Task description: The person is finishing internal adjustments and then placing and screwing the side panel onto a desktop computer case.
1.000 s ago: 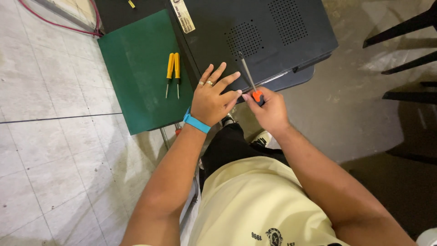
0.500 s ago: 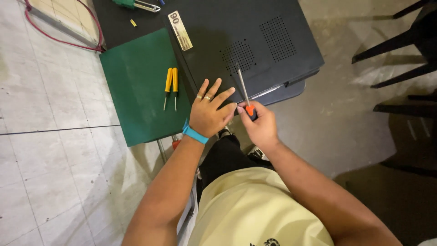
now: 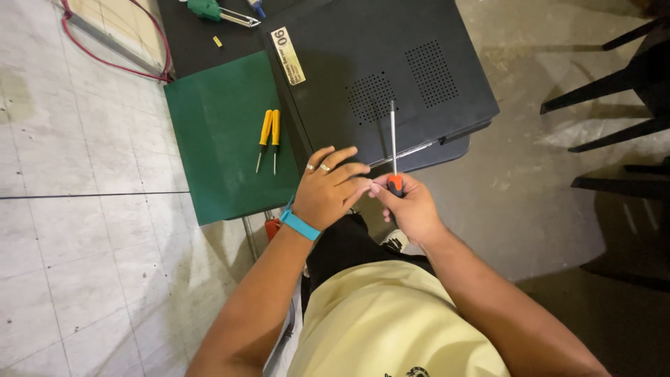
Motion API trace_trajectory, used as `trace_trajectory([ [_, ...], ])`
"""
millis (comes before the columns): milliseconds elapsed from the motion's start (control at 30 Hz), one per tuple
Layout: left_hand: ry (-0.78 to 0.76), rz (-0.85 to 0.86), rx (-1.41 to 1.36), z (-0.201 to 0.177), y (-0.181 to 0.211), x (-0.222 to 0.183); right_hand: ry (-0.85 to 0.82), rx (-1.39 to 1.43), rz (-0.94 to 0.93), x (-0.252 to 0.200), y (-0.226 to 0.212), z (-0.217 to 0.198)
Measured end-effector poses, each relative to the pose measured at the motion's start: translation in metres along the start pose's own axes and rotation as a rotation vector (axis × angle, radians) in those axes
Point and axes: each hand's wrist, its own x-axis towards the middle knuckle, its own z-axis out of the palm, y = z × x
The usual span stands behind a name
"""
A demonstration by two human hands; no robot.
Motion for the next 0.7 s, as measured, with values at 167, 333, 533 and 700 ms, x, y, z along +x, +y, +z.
trace_trajectory([
  [167, 0.030, 0.050, -0.015, -0.014, 0.015, 0.017, -0.078, 0.054, 0.059, -0.005, 0.005, -0.009],
  [333, -0.083, 0.100, -0.102, 0.002, -0.003, 0.007, -0.039, 0.126, 0.061, -0.005, 0.017, -0.011],
  [533, -0.291, 0.081, -0.078, -0.005, -0.031, 0.013, 0.022, 0.132, -0.017, 0.006, 0.036, -0.010],
  [700, -0.365, 0.041, 0.029, -0.003, -0.043, 0.005, 0.116, -0.042, -0.161, 0.014, 0.035, -0.007],
])
